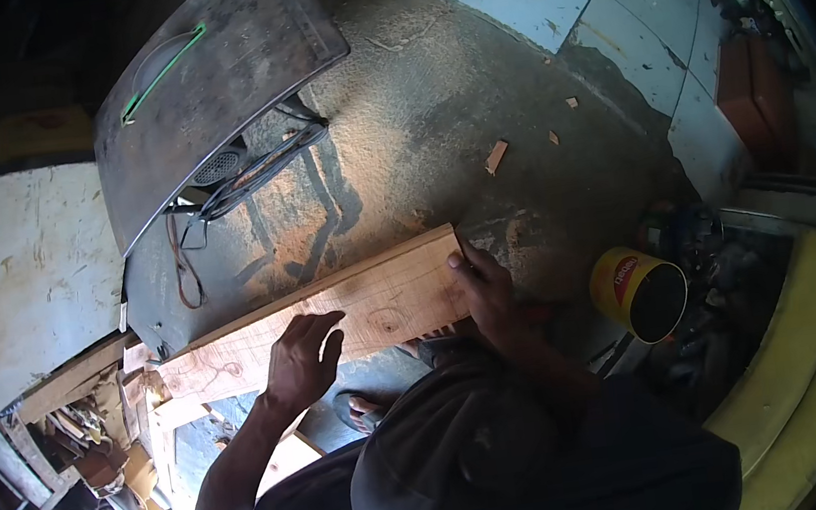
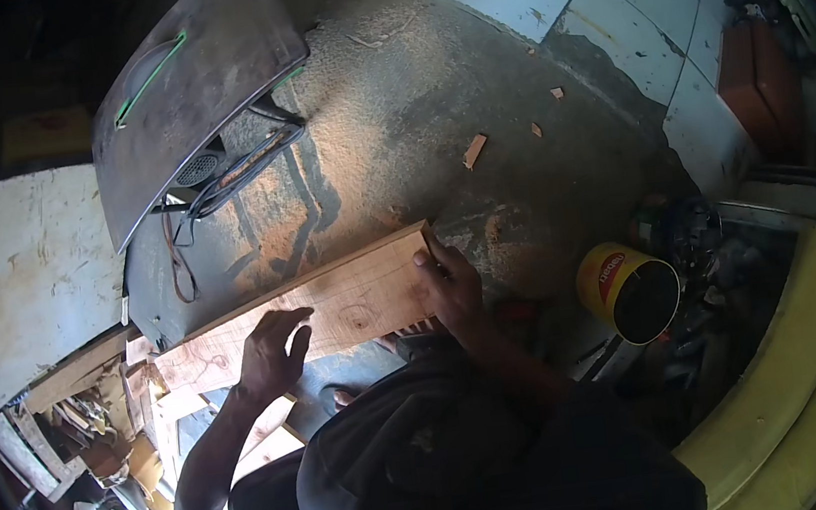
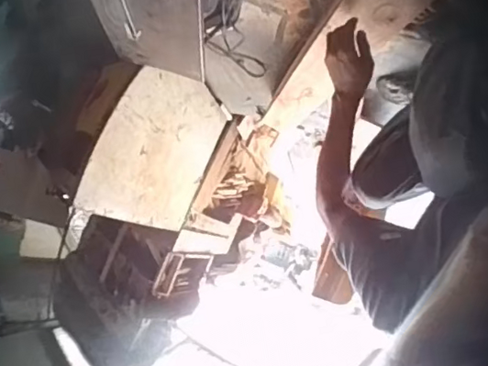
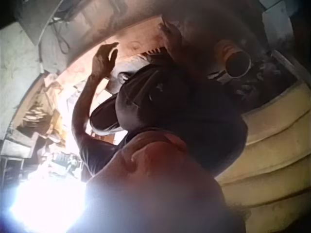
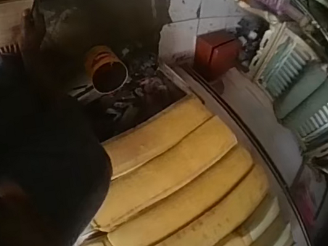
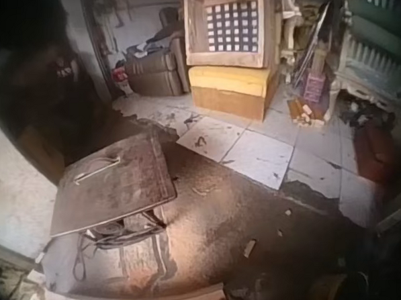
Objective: The person sits on the floor and assembles wooden planks into a frame structure. They use a hammer to drive nails into the wood, joining the pieces together. The person repeatedly picks up planks, aligns them, and hammers nails to secure the joints.
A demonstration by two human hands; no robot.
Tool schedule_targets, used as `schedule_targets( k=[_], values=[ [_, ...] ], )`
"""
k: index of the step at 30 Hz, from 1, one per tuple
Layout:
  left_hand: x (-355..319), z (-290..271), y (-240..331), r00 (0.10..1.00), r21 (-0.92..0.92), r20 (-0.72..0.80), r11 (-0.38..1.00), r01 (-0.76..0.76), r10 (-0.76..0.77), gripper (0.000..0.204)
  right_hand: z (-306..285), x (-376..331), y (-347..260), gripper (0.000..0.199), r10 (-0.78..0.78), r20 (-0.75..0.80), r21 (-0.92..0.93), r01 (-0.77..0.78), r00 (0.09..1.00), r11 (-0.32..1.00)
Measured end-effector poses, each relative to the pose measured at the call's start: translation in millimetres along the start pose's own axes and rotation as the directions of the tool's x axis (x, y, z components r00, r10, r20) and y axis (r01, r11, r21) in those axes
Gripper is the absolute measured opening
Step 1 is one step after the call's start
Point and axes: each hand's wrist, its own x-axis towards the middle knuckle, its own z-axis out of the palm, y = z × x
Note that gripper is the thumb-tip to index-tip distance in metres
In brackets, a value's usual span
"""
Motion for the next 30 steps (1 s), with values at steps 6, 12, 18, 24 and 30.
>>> schedule_targets(
  k=[6,12,18,24,30],
  values=[
    [100.9,53.6,44.9,0.901,0.138,-0.238,0.931,-0.339,0.364,0.034,-2.2,2.6,-3.7,0.042,-0.072,-0.032,-0.077,0.070,0.997,0.995],
    [126.0,77.9,47.7,0.972,-0.115,-0.174,0.977,-0.181,0.160,0.027,-0.2,-1.1,-18.6,0.042,-0.003,-0.081,-0.036,0.000,0.997,0.999],
    [134.5,79.1,47.3,0.967,-0.201,-0.180,0.955,-0.217,0.182,0.025,-0.2,1.9,-10.5,0.043,-0.043,-0.149,-0.132,0.023,0.988,0.991],
    [137.1,72.2,48.8,0.997,-0.246,-0.057,0.967,-0.059,0.046,0.030,2.4,2.4,-13.6,0.041,-0.032,-0.171,-0.109,0.013,0.985,0.994],
    [133.0,65.5,48.1,1.000,-0.209,-0.016,0.978,-0.001,-0.003,0.033,-13.8,-6.5,-31.7,0.040,0.007,-0.112,-0.133,-0.022,0.994,0.991]
  ],
)
